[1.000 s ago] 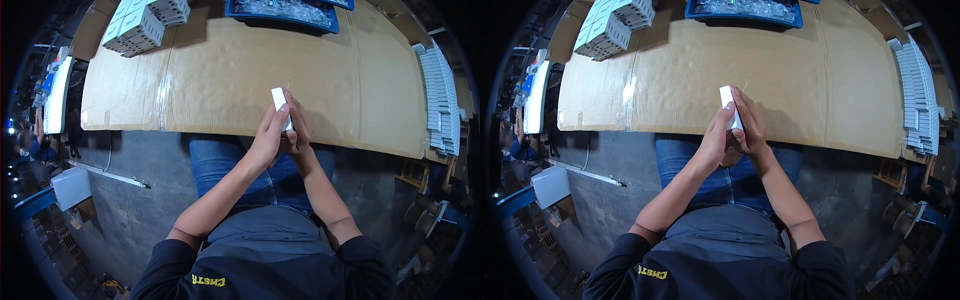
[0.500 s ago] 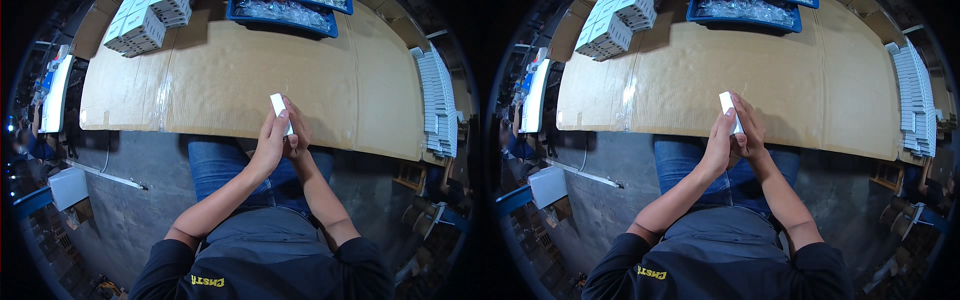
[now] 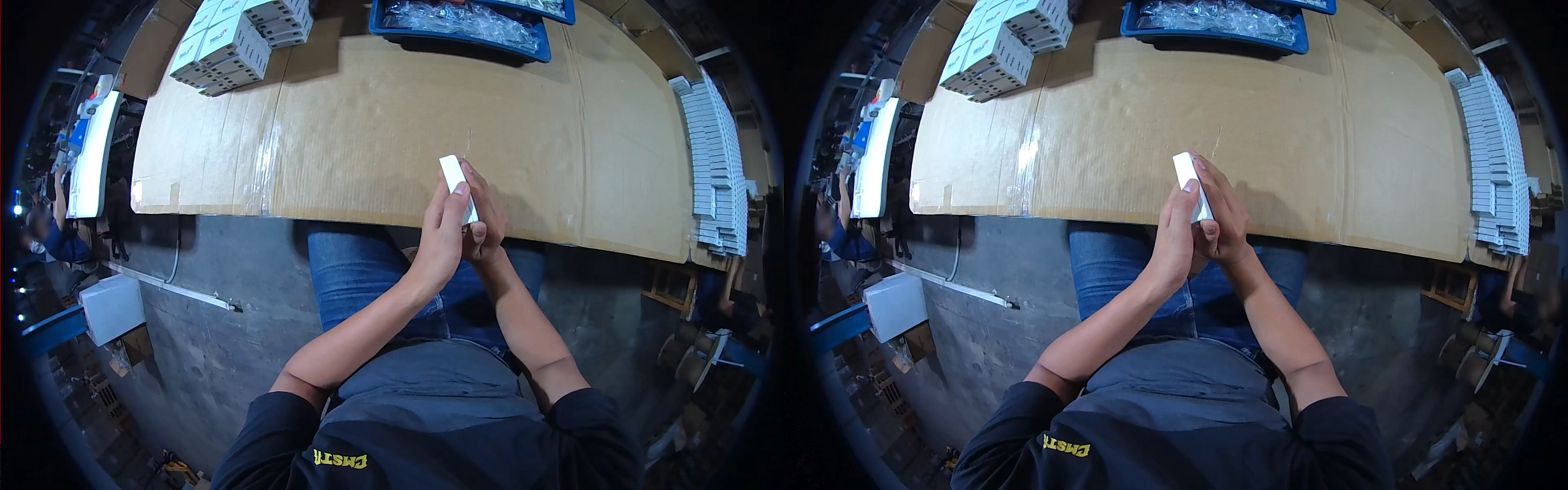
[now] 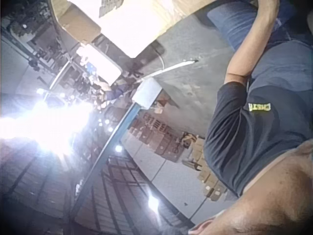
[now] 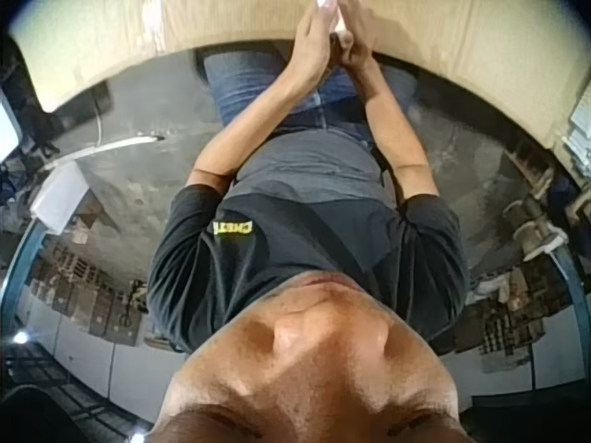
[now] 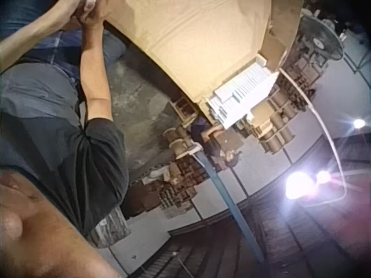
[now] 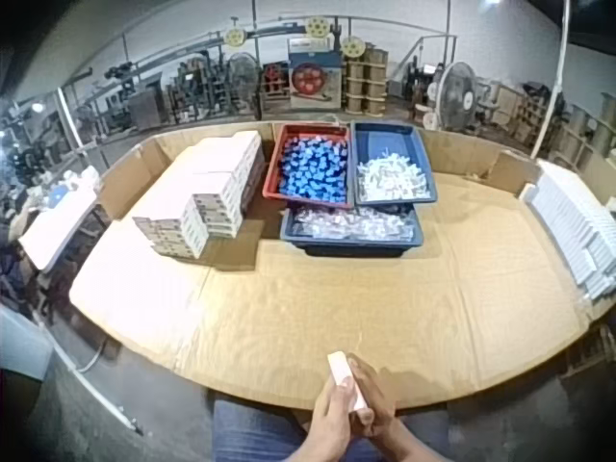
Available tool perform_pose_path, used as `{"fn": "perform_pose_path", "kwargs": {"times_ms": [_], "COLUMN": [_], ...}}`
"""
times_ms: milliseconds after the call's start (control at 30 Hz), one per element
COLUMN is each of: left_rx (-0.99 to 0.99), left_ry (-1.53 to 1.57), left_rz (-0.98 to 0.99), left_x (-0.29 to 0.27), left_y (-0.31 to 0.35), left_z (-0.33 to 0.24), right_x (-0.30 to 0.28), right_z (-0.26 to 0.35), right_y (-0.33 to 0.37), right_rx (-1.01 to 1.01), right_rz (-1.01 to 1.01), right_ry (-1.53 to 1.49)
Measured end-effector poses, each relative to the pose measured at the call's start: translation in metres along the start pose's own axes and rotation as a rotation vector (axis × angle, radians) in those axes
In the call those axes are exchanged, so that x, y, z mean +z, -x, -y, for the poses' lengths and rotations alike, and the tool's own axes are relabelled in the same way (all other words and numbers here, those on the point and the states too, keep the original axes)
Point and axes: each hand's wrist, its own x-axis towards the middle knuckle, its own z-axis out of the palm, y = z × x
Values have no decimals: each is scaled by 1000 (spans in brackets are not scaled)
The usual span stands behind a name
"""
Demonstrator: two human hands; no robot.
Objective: The recorder is assembling an electronic unit by placing components into a plastic casing, securing them, and then placing the finished units into a storage area.
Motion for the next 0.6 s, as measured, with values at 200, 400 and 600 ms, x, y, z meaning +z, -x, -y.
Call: {"fn": "perform_pose_path", "kwargs": {"times_ms": [200, 400, 600], "left_rx": [-3, -19, -1], "left_ry": [33, 25, 30], "left_rz": [-5, -6, -21], "left_x": [2, -4, -3], "left_y": [1, -1, 0], "left_z": [-3, 6, 7], "right_x": [1, 1, 1], "right_z": [0, 1, -2], "right_y": [3, 2, 3], "right_rx": [9, 8, -16], "right_rz": [-2, 11, 17], "right_ry": [-40, -27, -29]}}
